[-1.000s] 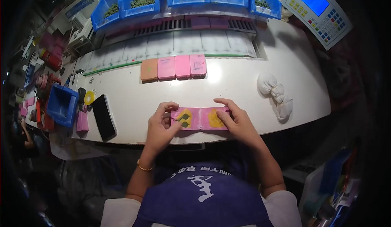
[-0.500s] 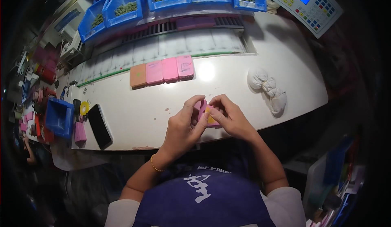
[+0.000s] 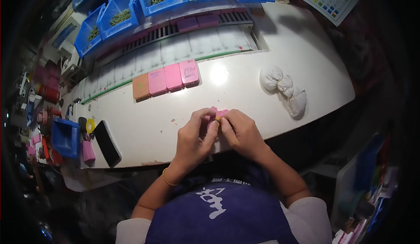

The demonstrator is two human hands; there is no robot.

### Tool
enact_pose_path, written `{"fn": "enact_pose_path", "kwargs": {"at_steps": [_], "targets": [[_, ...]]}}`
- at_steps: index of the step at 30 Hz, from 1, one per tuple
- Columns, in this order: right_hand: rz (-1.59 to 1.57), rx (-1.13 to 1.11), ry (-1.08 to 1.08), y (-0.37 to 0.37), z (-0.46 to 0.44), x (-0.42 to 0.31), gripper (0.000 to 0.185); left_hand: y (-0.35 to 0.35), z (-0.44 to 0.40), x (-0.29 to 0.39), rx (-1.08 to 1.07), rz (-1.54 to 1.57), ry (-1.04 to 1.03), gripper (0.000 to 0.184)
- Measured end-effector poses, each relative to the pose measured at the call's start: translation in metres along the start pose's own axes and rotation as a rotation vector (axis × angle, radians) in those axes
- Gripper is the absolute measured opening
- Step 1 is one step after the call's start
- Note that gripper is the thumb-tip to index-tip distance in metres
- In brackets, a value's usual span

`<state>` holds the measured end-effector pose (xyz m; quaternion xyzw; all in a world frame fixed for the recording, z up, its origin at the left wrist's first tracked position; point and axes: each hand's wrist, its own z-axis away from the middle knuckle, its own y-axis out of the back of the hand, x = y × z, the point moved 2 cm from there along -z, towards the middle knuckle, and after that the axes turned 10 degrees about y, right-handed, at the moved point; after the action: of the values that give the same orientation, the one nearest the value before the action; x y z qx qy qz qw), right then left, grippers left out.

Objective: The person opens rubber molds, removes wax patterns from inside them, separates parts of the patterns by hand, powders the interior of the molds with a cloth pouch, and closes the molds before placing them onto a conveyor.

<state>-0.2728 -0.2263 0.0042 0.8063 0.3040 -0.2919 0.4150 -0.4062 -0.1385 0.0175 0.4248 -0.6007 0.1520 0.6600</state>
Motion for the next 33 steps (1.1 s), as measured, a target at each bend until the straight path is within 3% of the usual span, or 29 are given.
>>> {"fn": "enact_pose_path", "kwargs": {"at_steps": [4,11,13,19,25,29,33], "targets": [[-0.110,-0.025,-0.129,0.003,-0.003,-0.001,0.012,0.005,0.003,0.001,0.012,0.079,0.010,0.024],[-0.074,-0.082,-0.117,-0.007,0.000,0.006,0.016,0.009,0.006,-0.003,0.016,0.170,0.052,0.024],[-0.200,-0.104,-0.230,-0.006,-0.003,0.006,0.021,0.010,0.007,-0.002,0.013,0.233,0.098,0.024],[-0.293,-0.150,-0.288,-0.003,-0.010,0.011,0.023,0.017,0.010,-0.009,0.034,0.260,0.096,0.024],[-0.265,-0.235,-0.441,0.003,-0.025,0.003,0.029,0.020,0.011,-0.006,0.050,0.327,0.106,0.024],[-0.149,-0.136,-0.347,-0.012,-0.022,0.012,0.032,0.025,0.015,-0.009,0.050,0.308,0.127,0.025],[-0.406,-0.036,-0.505,-0.012,-0.018,0.019,0.031,0.041,0.022,-0.027,0.172,0.328,0.178,0.026]]}}
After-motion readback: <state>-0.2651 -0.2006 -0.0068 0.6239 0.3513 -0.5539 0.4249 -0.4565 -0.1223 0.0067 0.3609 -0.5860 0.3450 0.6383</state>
